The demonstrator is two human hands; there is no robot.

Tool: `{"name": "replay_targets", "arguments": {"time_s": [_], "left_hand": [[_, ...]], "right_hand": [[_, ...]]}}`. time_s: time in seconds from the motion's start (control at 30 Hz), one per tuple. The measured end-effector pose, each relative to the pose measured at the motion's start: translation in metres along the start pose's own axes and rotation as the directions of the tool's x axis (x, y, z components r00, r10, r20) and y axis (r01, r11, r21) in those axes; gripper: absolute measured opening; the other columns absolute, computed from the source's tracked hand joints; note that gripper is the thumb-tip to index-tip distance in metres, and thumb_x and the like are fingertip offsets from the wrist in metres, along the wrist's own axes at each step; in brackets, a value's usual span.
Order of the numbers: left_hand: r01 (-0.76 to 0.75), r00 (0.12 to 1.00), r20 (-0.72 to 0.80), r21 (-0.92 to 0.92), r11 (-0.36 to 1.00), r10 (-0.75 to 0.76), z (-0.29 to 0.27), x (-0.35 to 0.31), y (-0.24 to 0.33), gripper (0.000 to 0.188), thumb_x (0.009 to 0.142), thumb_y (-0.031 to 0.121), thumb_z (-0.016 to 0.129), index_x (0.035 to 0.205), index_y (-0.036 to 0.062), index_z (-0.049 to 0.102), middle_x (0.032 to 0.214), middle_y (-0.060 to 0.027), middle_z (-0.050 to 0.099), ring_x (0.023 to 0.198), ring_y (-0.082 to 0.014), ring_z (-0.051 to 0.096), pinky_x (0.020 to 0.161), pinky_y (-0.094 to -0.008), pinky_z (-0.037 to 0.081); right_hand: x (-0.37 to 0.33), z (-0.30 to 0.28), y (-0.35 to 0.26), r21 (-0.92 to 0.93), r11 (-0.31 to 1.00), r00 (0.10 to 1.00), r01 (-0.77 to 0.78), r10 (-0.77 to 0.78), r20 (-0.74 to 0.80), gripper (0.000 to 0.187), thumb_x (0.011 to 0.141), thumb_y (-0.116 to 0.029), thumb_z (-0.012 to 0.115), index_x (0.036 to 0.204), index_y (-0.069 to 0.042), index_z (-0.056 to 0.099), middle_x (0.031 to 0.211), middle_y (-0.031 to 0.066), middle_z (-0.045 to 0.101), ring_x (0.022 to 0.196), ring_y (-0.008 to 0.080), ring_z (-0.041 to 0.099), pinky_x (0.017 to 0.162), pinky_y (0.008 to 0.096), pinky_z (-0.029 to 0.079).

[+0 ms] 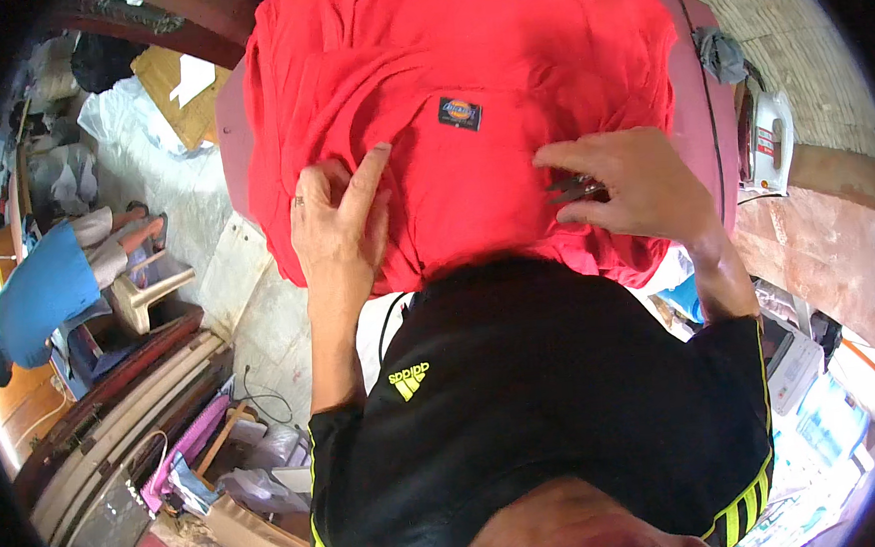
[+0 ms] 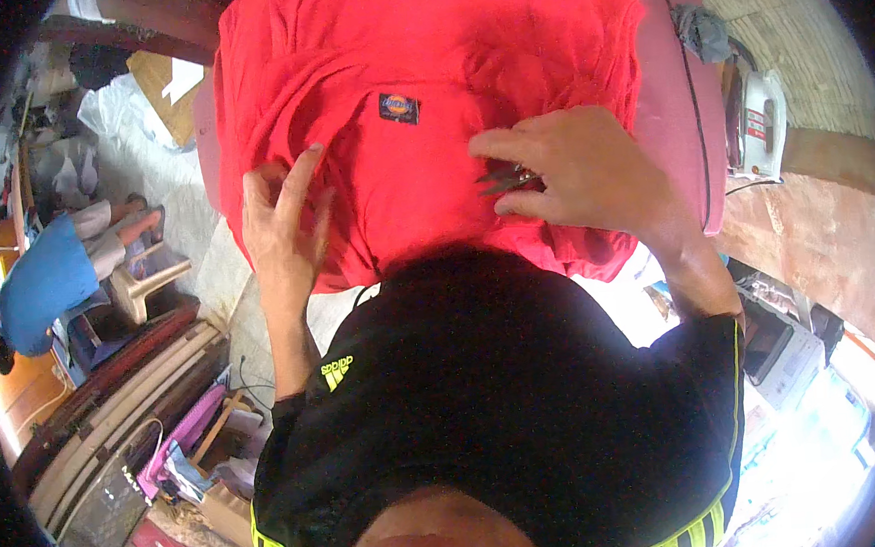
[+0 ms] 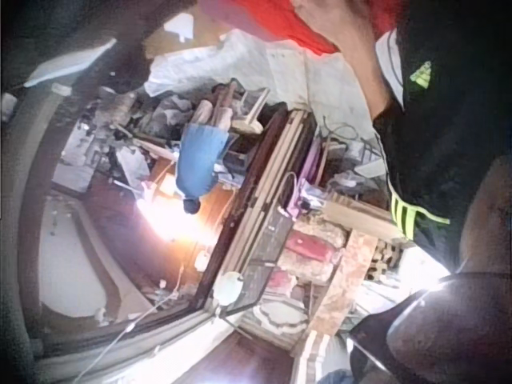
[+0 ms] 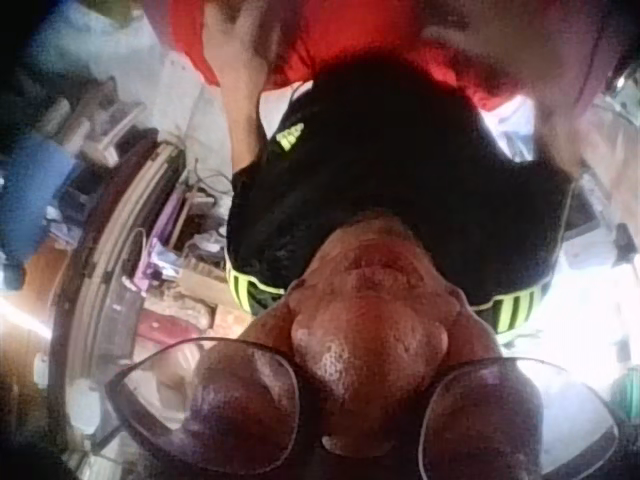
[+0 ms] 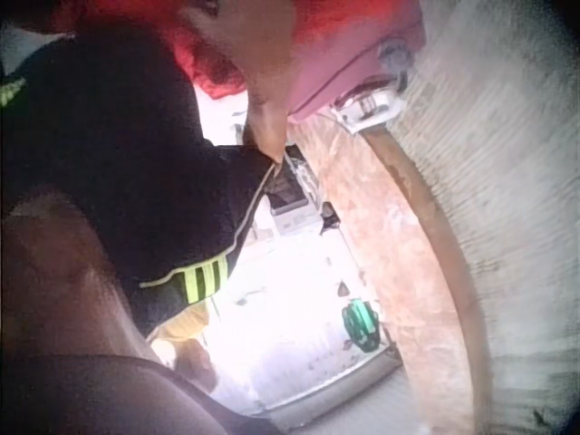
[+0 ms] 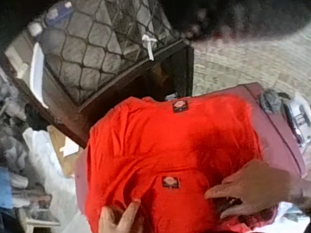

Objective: The person uses a pair of small scissors to trim loose threads and excess fabric from a red garment. They repeatedly pick up the garment, inspect specific areas, and snip small pieces of material.

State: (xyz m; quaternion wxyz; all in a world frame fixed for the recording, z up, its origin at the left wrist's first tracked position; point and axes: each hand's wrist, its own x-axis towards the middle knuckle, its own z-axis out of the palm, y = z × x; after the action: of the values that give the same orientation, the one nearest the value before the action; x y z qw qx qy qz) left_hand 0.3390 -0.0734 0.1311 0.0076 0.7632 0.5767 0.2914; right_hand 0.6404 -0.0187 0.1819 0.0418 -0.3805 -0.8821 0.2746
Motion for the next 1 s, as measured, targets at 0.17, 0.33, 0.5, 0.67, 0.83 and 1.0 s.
{"name": "replay_targets", "arguments": {"time_s": [0.17, 0.33, 0.5, 0.67, 0.83, 1.0], "left_hand": [[0.032, 0.998, 0.045, 0.015, 0.999, -0.032, 0.001, 0.007, -0.021, 0.020, 0.077, 0.005, 0.072, 0.096, 0.0065, 0.064, 0.092, -0.0112, 0.054, 0.075, -0.0322, 0.058, 0.066, -0.0403, 0.049], [-0.039, 0.995, 0.089, -0.044, 0.998, 0.042, -0.026, 0.012, -0.026, 0.021, 0.077, 0.004, 0.072, 0.097, 0.0044, 0.064, 0.095, -0.0117, 0.057, 0.079, -0.0337, 0.059, 0.071, -0.0419, 0.049], [0.007, 0.996, 0.089, 0.040, 0.999, -0.011, -0.011, 0.026, -0.022, 0.027, 0.074, -0.005, 0.066, 0.100, 0.0030, 0.067, 0.087, -0.0133, 0.057, 0.078, -0.0308, 0.060, 0.072, -0.0386, 0.049], [0.172, 0.832, 0.554, -0.325, 0.930, 0.040, -0.088, 0.039, -0.038, 0.024, 0.072, -0.006, 0.067, 0.094, 0.0021, 0.071, 0.083, -0.0129, 0.065, 0.070, -0.0240, 0.065, 0.063, -0.0332, 0.050], [-0.021, 0.786, 0.578, -0.333, 0.943, 0.222, -0.069, 0.113, -0.041, 0.026, 0.077, 0.011, 0.077, 0.099, -0.0001, 0.069, 0.091, -0.0136, 0.070, 0.072, -0.0261, 0.067, 0.066, -0.0338, 0.052], [-0.343, 0.901, 0.083, -0.467, 0.815, 0.427, 0.063, 0.213, -0.009, 0.030, 0.084, 0.018, 0.074, 0.106, -0.0012, 0.068, 0.104, -0.0155, 0.066, 0.099, -0.0277, 0.062, 0.084, -0.0358, 0.049]], "right_hand": [[-0.008, -0.001, 0.017, -0.134, 0.990, 0.999, 0.034, -0.029, 0.039, 0.025, 0.077, -0.029, 0.073, 0.087, -0.009, 0.061, 0.078, 0.0072, 0.061, 0.078, 0.0287, 0.064, 0.064, 0.0425, 0.049], [-0.011, -0.008, 0.006, 0.071, 0.997, 0.999, 0.034, -0.036, 0.028, 0.026, 0.076, -0.028, 0.073, 0.086, -0.008, 0.061, 0.078, 0.0064, 0.062, 0.078, 0.0295, 0.064, 0.064, 0.0425, 0.050], [-0.014, 0.011, 0.020, -0.192, 0.971, 0.990, 0.141, -0.140, 0.019, 0.036, 0.072, -0.040, 0.079, 0.097, -0.016, 0.068, 0.076, 0.0014, 0.063, 0.069, 0.0250, 0.063, 0.056, 0.0391, 0.046], [-0.029, -0.070, 0.010, 0.332, 0.941, 0.869, 0.072, -0.223, 0.443, 0.027, 0.077, -0.034, 0.077, 0.093, -0.014, 0.067, 0.075, 0.0045, 0.065, 0.077, 0.0235, 0.066, 0.062, 0.0376, 0.049], [-0.020, -0.083, 0.035, 0.451, 0.881, 0.987, -0.141, 0.088, 0.135, 0.019, 0.085, -0.026, 0.072, 0.095, -0.011, 0.066, 0.073, 0.0033, 0.065, 0.071, 0.0145, 0.065, 0.061, 0.0303, 0.048], [0.063, -0.049, 0.116, 0.443, 0.891, 0.812, -0.099, 0.330, -0.482, 0.015, 0.095, -0.017, 0.059, 0.096, -0.002, 0.061, 0.081, 0.0019, 0.062, 0.073, 0.0076, 0.057, 0.066, 0.0245, 0.045]]}}
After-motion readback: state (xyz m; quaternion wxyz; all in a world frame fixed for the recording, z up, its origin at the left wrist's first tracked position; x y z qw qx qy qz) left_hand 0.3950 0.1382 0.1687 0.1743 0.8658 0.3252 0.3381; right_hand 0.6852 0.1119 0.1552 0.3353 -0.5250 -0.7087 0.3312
